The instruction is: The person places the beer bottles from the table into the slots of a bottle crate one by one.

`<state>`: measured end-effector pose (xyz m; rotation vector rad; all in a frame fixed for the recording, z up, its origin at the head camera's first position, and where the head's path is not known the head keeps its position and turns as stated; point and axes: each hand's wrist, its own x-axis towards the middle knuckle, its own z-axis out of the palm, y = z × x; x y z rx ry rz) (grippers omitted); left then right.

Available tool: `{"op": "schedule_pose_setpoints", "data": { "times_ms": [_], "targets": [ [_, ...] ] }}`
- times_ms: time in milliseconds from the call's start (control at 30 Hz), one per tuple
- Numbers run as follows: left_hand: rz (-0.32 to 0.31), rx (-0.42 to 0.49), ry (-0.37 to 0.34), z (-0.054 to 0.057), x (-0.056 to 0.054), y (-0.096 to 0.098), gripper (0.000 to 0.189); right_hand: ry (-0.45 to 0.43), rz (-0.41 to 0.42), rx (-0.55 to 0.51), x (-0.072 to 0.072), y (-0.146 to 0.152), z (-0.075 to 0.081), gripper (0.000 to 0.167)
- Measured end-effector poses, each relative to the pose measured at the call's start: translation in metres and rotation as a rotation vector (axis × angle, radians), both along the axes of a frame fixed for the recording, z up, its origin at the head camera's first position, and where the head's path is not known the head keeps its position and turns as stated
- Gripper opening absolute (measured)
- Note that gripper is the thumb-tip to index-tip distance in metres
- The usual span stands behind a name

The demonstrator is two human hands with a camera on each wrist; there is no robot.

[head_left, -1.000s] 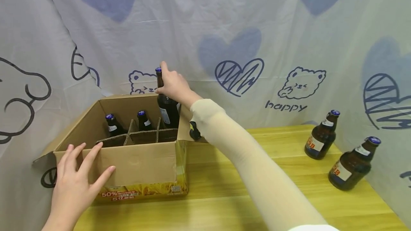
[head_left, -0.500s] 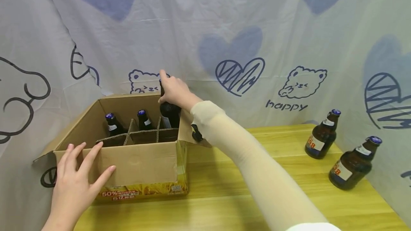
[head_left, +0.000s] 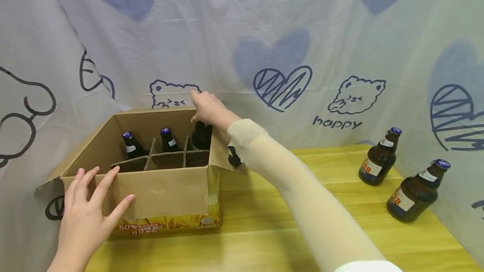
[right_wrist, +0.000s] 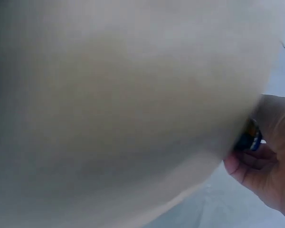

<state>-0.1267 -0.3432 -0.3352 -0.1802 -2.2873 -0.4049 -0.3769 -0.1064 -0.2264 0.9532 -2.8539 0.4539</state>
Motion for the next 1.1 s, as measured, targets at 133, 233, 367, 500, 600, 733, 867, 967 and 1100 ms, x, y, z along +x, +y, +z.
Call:
{"op": "schedule_pose_setpoints", "data": {
  "times_ms": [133,233,367,500,600,733,867,967,1100],
  "targets": [
    [-0.016,0.002,-0.016,-0.004,0.001,0.003,0.078,0.006,0.015,0.091,0.002,0.002,-0.02,0.055],
    [-0.03,0.001,-0.022,-0.007,0.002,0.006,0.077,0.043,0.022,0.185,0.004,0.004,-0.028,0.059],
    [-0.029,-0.011,0.01,-0.006,0.001,0.008,0.08,0.152,0.015,0.244,0.005,0.007,-0.014,0.067],
    [-0.015,-0.018,0.055,-0.002,-0.001,0.007,0.082,0.249,-0.015,0.242,0.006,0.013,0.006,0.07],
    [-0.01,-0.015,0.065,0.001,-0.003,0.006,0.082,0.284,-0.024,0.243,0.006,0.019,0.014,0.067],
    [-0.015,-0.016,0.059,0.001,-0.005,0.005,0.083,0.292,-0.041,0.232,0.007,0.029,0.017,0.067],
    [-0.013,-0.006,0.041,0.0,-0.004,0.004,0.085,0.287,-0.052,0.219,0.008,0.041,0.02,0.068],
    [-0.01,0.001,0.038,-0.001,-0.003,0.002,0.087,0.294,-0.061,0.194,0.009,0.054,0.023,0.066],
    [-0.007,-0.005,0.051,-0.003,-0.003,0.002,0.087,0.297,-0.068,0.139,0.012,0.074,0.027,0.06]
  ]
}}
